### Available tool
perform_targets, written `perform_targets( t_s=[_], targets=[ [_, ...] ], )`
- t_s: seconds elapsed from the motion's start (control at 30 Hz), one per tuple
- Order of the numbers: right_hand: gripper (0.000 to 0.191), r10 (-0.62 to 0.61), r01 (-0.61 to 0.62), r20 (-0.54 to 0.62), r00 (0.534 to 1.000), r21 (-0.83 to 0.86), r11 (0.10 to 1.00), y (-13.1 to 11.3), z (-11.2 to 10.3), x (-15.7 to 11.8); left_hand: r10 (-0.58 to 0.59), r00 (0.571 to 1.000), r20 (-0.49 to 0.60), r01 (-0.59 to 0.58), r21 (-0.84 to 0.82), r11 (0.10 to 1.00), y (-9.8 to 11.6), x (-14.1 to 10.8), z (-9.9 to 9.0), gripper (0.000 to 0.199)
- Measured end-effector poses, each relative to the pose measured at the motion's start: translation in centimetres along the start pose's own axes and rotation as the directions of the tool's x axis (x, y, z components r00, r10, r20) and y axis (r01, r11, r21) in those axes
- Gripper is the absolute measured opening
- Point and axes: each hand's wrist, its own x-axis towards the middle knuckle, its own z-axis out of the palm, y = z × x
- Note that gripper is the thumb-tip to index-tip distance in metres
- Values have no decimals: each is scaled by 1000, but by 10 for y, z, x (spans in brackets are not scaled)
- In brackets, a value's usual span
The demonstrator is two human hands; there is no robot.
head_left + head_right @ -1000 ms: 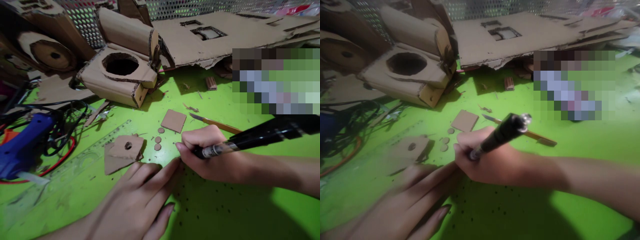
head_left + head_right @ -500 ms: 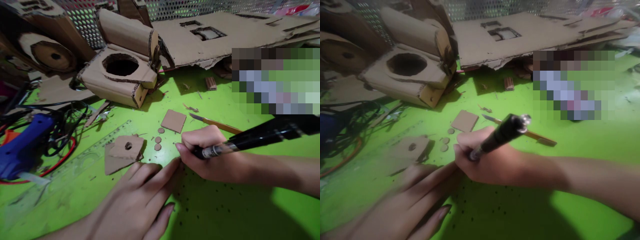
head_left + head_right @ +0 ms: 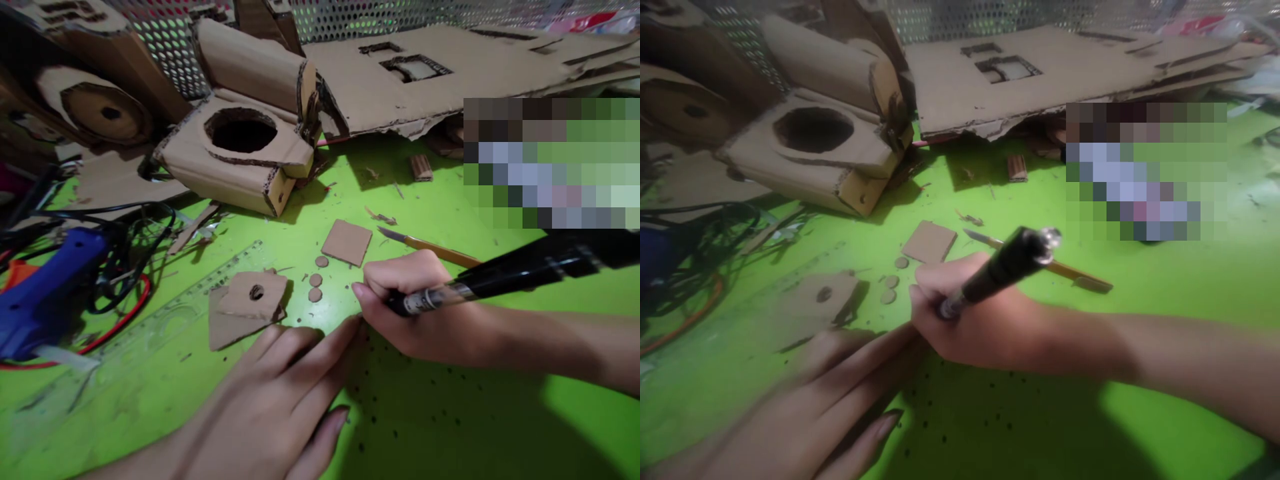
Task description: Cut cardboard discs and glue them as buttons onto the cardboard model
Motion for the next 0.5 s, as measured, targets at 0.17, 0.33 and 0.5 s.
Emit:
perform_targets(
  t_s=[0.17, 0.33, 0.5],
  targets=[
    [36, 8, -7, 6, 1000, -10, 1000, 0, 0, 0, -15, 1000, -27, 15, -14, 1000, 2, -4, 3, 30],
    [36, -3, 3, 6, 1000, -2, 1000, 0, 0, 1, 16, 1000, -11, -16, 23, 1000, 0, 1, -1, 31],
    [36, 11, -11, 10, 1000, 4, 1000, -1, 0, 1, 3, 999, -34, -2, 26, 1000, -2, 4, -4, 31]
  ],
)
